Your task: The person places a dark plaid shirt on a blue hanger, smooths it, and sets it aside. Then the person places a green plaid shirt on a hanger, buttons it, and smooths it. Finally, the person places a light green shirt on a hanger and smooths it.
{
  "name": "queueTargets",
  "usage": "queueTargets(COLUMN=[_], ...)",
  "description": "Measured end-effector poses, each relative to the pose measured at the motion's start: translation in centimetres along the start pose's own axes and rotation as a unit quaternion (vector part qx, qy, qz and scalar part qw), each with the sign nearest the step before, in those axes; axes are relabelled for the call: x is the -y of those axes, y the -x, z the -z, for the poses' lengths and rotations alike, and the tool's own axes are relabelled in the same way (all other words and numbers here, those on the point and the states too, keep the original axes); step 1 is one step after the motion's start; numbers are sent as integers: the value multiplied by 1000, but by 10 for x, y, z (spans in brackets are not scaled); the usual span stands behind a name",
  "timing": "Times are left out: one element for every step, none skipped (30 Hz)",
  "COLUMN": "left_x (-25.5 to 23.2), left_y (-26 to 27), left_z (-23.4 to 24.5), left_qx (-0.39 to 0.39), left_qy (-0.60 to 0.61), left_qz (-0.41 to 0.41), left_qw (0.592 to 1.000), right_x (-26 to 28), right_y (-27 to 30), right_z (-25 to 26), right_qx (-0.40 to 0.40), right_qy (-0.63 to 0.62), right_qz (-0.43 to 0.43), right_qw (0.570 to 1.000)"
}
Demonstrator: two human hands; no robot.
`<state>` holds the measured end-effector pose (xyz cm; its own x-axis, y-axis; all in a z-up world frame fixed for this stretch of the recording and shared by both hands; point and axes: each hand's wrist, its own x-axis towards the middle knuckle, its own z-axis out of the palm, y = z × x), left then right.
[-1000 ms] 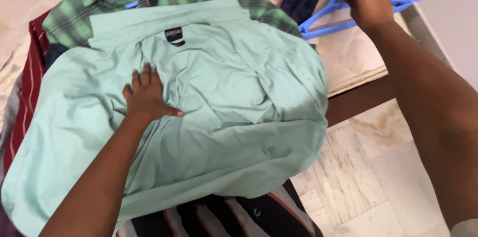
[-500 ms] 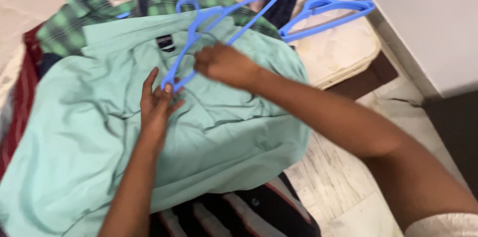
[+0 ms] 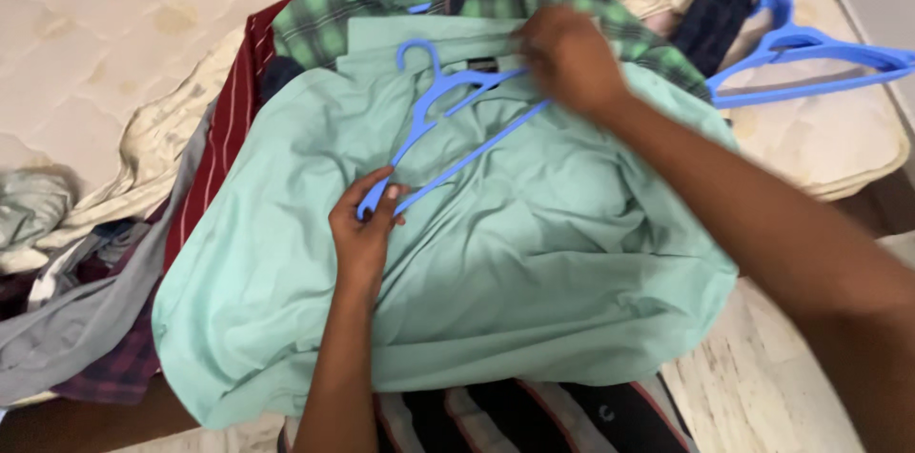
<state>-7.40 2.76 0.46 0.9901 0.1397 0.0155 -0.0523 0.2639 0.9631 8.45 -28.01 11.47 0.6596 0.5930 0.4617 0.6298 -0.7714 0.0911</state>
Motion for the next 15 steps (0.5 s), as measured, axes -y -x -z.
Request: queueTargets(left_x=[1,2,3,4,6,7,8,9,9,8,8,7,7,6,6], left_y=[-5,-9,-14,-19,-22,-24,-26,-27,-29,-30,-31,-32,-33,-33,-35], left_z=[4,6,7,9,9,10,10,10,11,11,12,12,13,13,11], left_qx=[-11,-23,-34,-51,-66,-80,-94,-108,-123,-132,-139,-146,-149,-153,-155], left_qy=[-7,-13,-21,-20,-17,-15,-14,-12,-13,-9,-7,-5,-9,-13,-15], left_qz=[-17,-34,-53,-64,-71,-79,-82,-85,-90,-95,-99,-104,-105,-106,-108], left_qw=[1000,999,998,996,995,994,992,990,988,987,985,984,983,982,982], right_x=[-20,-38,-54,-65,-75,-82,-88,-93,-97,-102,-107,-110,-112,-117,-121], right_y=[-9,-14,-19,-23,-23,-24,-25,-26,-30,-34,-37,-38,-38,-38,-38], right_z=[-4,-8,-13,-22,-29,-35,-40,-41,-44,-43,-40,-39,-36,-30,-23], right_qx=[-27,17,59,77,99,120,174,226,274,258,240,222,205,188,170], right_qy=[-62,-59,-55,-27,3,33,46,59,71,78,82,87,71,55,42], right_qz=[-35,-52,-67,-59,-52,-46,-73,-100,-127,-97,-69,-41,-65,-90,-114], right_qw=[997,997,994,995,994,991,981,967,951,958,965,970,974,976,978])
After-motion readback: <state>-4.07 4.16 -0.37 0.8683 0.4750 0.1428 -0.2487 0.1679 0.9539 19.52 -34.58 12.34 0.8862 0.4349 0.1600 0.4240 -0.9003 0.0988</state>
